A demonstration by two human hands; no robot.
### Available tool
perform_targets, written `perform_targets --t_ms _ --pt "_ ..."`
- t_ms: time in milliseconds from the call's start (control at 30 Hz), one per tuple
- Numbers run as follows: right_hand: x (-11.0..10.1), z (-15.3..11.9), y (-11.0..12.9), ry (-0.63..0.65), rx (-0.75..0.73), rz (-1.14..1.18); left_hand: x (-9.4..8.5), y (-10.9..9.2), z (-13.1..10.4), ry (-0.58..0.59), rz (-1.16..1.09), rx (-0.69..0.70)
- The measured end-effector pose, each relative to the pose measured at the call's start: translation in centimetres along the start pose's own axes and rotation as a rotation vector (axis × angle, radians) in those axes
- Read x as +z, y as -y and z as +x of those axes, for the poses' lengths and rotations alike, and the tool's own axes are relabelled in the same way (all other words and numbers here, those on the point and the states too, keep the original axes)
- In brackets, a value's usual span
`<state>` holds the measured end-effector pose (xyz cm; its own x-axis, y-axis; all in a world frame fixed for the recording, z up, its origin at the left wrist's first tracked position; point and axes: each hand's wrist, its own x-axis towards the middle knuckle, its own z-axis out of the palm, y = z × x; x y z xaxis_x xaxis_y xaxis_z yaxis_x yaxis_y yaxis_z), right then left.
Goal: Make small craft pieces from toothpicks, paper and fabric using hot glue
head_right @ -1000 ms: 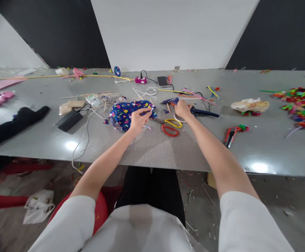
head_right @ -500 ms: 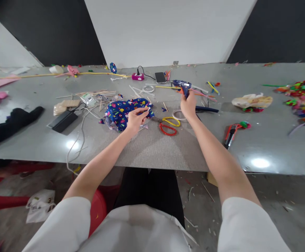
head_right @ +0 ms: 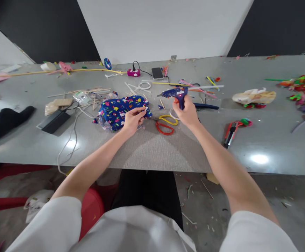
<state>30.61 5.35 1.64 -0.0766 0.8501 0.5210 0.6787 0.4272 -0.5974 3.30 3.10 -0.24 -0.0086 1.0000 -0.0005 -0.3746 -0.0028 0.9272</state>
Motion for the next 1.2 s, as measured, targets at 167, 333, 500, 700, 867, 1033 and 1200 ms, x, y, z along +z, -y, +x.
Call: perform_targets --t_ms 167,333,500,700,867,1033,1200 --pt "0.6 -0.6 2.3 -0.039 0.114 0.006 0.2 -0.5 -0.6 0.001 -0.011 -0.003" --pt "1.2 -1.1 3.0 -0.050 0.098 -0.028 0.3 -0.6 -0.7 0.008 0.016 0.014" --pt "1.6 -1.3 2.8 -0.045 0.055 -0.114 0.2 -0.3 -0.8 0.034 0.060 0.019" --pt "1.9 -1.3 2.3 -0.048 0.038 -0.160 0.2 -0.2 -0.8 0.054 0.052 0.019" --pt "1.7 -1.3 2.5 -0.046 0.043 -0.155 0.4 -0.4 -0.9 0.032 0.052 -0.012" --pt "1.7 -1.4 2.5 -0.048 0.029 -0.173 0.4 -0.4 -0.9 0.059 0.036 0.007" --pt "1.8 -1.4 2.3 -0.032 0.026 -0.180 0.2 -0.1 -0.7 0.071 0.029 0.015"
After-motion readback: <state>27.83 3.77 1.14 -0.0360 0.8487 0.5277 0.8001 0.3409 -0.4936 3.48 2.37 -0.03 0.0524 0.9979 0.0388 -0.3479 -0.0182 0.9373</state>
